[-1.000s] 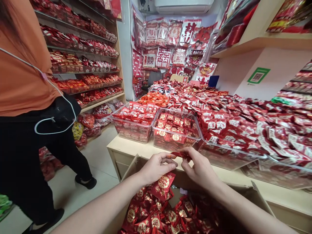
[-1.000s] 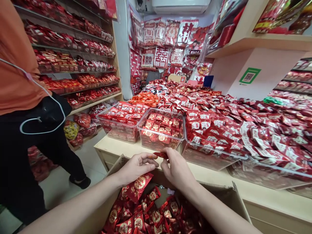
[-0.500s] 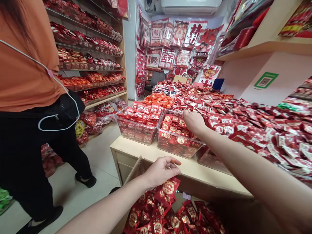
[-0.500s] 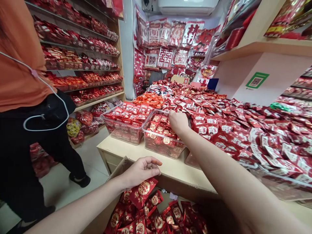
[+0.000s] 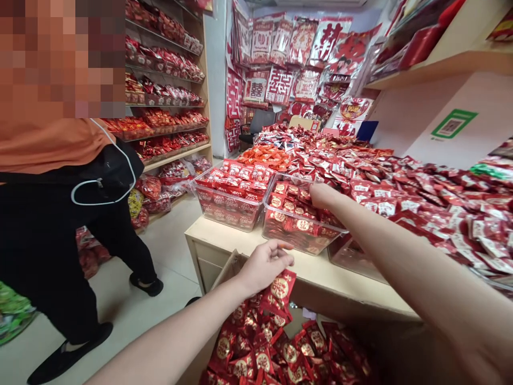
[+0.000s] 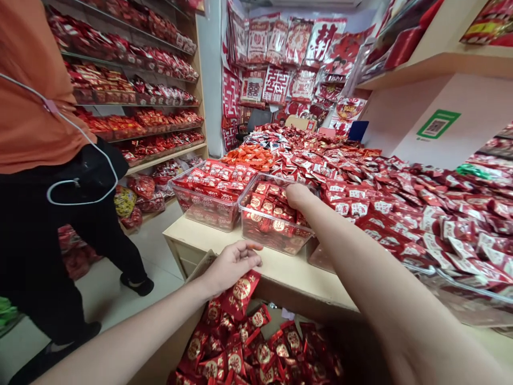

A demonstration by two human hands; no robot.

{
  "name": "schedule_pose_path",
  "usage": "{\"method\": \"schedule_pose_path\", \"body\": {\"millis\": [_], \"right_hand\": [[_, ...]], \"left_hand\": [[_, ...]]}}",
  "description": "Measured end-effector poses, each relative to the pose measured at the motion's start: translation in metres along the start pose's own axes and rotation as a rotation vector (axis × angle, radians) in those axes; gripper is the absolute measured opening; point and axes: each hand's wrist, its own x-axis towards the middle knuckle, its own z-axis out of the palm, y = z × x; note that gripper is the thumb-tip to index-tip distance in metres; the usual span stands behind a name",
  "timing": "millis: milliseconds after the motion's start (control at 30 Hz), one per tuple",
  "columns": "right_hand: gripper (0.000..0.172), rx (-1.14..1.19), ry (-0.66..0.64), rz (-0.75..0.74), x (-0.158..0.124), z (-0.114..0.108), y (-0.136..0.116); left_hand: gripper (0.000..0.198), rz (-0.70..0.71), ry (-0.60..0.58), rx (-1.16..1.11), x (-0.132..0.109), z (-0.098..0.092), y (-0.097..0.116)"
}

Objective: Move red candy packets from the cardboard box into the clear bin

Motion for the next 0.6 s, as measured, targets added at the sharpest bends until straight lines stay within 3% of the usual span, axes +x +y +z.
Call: {"method": "schedule_pose_path", "body": {"millis": [133,200,233,333,433,500,600], "right_hand": [[0.022,0.09,0.148,-0.041,-0.05,-0.023,-0.011],[0.025,0.347,0.232,-0.11,-0.091,-0.023,-0.022],[0.025,0.553,0.169,-0.123,-0.112,-0.018,-0.029],[0.029,1.072,-0.202,-0.094,-0.161,0.01,-0.052],[0.029,1.438,-0.462,-0.014,-0.178,0.038,-0.07],[0.027,1.563,-0.549,-0.006,-0.178,0.047,-0.074],[0.025,1.577,-0.499,-0.038,-0.174,0.047,-0.072]], "left_hand": [[0.027,0.129,0.139,0.038,0.005,-0.005,-0.002],[0.025,0.153,0.178,0.054,0.007,-0.006,-0.003],[0.025,0.165,0.193,0.066,0.007,-0.005,-0.003],[0.023,0.217,0.25,0.124,0.007,-0.002,-0.003],[0.024,0.237,0.268,0.164,0.004,0.004,-0.003],[0.026,0.227,0.243,0.164,0.001,0.007,-0.002],[0.032,0.174,0.134,0.152,-0.002,0.009,0.001]]}}
